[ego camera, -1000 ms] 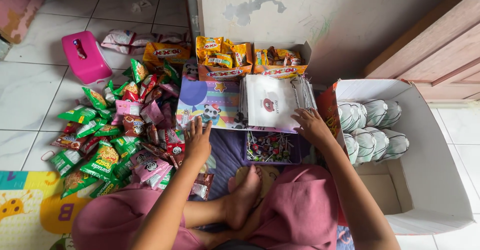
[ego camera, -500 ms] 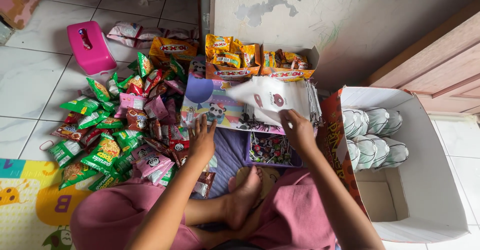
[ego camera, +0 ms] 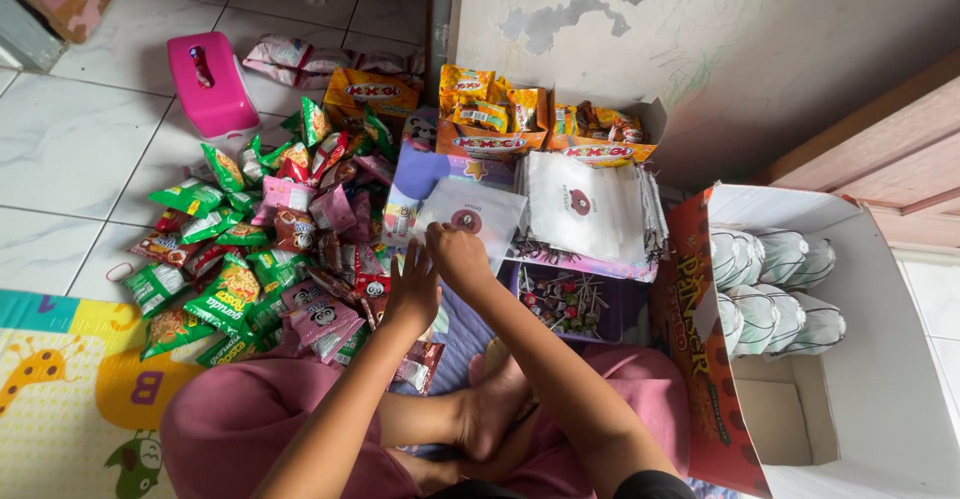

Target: The person sits on the floor and packs various snack packets and lollipops into small white drawstring bags. They pick items from piles and boxes, place them into the bags, and set the filled bags aside.

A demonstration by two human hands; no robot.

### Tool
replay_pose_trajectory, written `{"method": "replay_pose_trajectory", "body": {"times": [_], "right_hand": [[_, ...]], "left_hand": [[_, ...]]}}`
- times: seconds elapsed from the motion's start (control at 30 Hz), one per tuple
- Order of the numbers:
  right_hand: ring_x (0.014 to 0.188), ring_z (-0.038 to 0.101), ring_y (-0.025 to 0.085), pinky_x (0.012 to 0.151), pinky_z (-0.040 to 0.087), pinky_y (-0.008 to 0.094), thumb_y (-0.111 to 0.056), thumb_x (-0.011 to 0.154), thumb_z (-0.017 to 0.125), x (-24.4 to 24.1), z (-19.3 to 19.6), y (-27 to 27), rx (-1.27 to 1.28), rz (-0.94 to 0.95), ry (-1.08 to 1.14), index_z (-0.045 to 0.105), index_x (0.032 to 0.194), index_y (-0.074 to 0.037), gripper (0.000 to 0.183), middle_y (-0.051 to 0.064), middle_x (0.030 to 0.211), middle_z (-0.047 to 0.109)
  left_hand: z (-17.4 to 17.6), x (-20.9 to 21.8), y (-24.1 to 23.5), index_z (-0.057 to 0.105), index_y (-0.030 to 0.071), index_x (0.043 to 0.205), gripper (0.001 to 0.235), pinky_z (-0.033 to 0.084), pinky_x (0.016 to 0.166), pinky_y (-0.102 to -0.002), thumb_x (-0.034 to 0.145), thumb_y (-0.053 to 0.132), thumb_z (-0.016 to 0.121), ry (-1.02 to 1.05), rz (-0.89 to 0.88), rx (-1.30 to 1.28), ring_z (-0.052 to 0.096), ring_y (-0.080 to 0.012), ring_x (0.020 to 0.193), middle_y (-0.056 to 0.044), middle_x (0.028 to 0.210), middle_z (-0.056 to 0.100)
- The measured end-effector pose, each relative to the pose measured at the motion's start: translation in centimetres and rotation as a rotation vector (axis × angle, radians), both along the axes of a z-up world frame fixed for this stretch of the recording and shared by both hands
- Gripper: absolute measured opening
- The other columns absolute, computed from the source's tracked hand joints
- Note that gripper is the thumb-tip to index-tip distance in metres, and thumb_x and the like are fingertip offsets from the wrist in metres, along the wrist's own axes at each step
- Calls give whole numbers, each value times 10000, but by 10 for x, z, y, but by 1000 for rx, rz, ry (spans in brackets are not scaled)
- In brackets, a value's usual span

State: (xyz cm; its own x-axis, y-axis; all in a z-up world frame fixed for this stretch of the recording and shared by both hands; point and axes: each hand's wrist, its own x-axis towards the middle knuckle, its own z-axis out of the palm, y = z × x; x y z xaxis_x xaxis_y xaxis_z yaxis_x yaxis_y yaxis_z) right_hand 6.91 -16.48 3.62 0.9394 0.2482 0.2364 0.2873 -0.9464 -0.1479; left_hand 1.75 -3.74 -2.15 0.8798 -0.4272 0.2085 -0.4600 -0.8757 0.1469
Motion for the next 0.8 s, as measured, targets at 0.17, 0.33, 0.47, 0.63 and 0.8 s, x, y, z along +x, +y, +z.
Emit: {"method": "replay_pose_trajectory", "body": {"times": [0.17,0.33,0.47,0.63,0.8], "right_hand": [[1038,673,479,917,521,567,-417,1044,462,-21,54,-3,528,-39,416,586,1358,-88,472,268,1064,709],[1230,617,420,1059,468,528,-409,1100,421,-10,24,-30,580,77,325,649,1342,-101,453,188,1292,685],[1397,462,417,1143,347,580,-197,934,655,-8,25,-39,289,172,208,562,1414,-90,501,169,1468,544],[1437,416,387,1168,314,563,-218,943,640,5,5,-48,274,168,196,525,1438,-113,519,130,1532,485],[1462,393,329,1177,308,534,-441,994,578,10,-6,-53,257,191,196,507,1453,-180,533,68,1555,456]], "left_hand": [[31,-16,42,654,155,1276,439,464,1017,-512,840,102,670,75,-67,-258,530,-310,1307,-107,1429,552],[39,-19,85,686,237,1282,404,550,942,-321,960,44,536,342,28,-512,668,-179,1151,-9,1336,651],[30,10,102,729,174,970,328,572,851,-358,888,-88,550,100,129,-778,716,-200,952,27,1014,719],[70,89,87,690,119,1079,253,586,787,-386,922,-53,592,-76,176,-792,694,-284,928,-62,959,668],[68,206,63,502,186,1486,545,466,1094,-578,955,106,592,199,325,-610,501,-482,1327,-297,1500,398]]}}
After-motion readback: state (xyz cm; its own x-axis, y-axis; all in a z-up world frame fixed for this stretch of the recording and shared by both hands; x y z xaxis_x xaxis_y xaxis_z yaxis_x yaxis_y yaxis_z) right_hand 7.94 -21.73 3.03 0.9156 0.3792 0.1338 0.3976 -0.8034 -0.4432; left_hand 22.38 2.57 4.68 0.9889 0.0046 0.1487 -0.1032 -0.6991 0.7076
